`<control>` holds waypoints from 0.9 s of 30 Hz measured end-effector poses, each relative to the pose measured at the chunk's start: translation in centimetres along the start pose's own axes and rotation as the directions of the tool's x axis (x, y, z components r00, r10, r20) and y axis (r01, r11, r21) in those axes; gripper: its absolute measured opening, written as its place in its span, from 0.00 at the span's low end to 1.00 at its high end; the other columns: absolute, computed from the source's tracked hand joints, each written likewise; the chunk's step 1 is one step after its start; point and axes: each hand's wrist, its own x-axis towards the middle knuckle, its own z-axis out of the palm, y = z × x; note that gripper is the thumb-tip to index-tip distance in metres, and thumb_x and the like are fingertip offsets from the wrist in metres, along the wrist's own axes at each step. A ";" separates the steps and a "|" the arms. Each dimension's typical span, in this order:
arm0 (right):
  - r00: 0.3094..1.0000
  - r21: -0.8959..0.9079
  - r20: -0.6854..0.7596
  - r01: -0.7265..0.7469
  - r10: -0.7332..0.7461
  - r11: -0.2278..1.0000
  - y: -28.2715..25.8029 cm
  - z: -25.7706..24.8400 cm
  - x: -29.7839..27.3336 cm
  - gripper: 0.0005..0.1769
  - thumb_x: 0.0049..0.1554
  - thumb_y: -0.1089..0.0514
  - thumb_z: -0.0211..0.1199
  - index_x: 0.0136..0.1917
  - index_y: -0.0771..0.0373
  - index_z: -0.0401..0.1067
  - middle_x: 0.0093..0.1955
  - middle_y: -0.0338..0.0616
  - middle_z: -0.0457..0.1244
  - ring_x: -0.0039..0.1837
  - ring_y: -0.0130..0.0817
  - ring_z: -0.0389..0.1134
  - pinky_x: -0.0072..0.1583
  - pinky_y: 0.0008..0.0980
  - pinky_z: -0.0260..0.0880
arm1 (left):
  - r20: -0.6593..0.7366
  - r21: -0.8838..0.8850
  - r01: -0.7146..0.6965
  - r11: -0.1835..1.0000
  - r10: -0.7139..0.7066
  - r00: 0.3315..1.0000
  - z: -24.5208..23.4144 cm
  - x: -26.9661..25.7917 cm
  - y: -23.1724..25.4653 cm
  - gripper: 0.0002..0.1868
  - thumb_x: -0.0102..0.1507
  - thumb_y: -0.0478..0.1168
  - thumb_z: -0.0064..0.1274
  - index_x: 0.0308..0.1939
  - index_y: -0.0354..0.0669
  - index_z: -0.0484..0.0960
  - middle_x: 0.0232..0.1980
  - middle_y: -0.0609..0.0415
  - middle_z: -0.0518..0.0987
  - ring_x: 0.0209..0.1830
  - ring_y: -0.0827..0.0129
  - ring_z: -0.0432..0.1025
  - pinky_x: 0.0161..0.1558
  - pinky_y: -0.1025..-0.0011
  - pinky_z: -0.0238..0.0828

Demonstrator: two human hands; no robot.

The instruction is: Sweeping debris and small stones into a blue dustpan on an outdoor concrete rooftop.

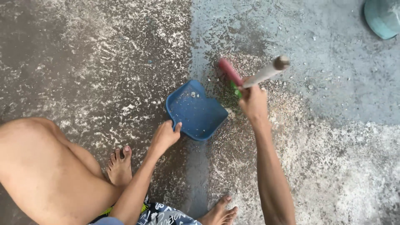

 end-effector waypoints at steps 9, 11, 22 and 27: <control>0.966 0.226 0.005 0.249 -0.257 0.942 -3.6 -3.2 -2.6 0.12 0.57 0.72 0.56 0.53 0.64 0.73 0.38 0.45 0.72 0.36 0.26 0.73 0.38 0.26 0.75 | 0.118 0.125 0.056 0.991 -0.071 0.991 -1.0 2.8 0.5 0.26 0.66 0.56 0.52 0.37 0.31 0.82 0.38 0.34 0.83 0.40 0.45 0.80 0.47 0.51 0.74; 0.949 0.219 -0.092 0.314 -0.301 0.924 -2.4 -2.3 -1.3 0.11 0.58 0.73 0.56 0.53 0.65 0.72 0.40 0.46 0.71 0.39 0.26 0.74 0.42 0.27 0.76 | 0.131 0.133 0.051 0.990 -0.069 0.989 -1.1 3.6 0.1 0.26 0.66 0.56 0.52 0.37 0.32 0.82 0.36 0.36 0.83 0.38 0.48 0.81 0.46 0.52 0.75; 0.964 0.263 0.172 0.153 -0.202 0.953 -3.3 -0.9 -2.2 0.07 0.59 0.70 0.59 0.48 0.64 0.74 0.43 0.50 0.72 0.35 0.34 0.74 0.33 0.29 0.75 | 0.221 0.109 0.042 0.993 -0.066 0.973 -5.9 7.2 -2.8 0.24 0.66 0.57 0.52 0.46 0.38 0.85 0.40 0.43 0.85 0.40 0.58 0.80 0.51 0.54 0.76; 0.905 0.326 -0.244 0.415 -0.348 0.849 -0.9 -3.9 -1.2 0.08 0.63 0.75 0.58 0.53 0.66 0.68 0.51 0.54 0.71 0.59 0.42 0.77 0.56 0.33 0.80 | 0.164 0.185 0.195 0.963 -0.226 0.960 -16.3 4.5 -5.4 0.30 0.66 0.59 0.55 0.63 0.40 0.81 0.31 0.49 0.77 0.28 0.68 0.70 0.39 0.62 0.70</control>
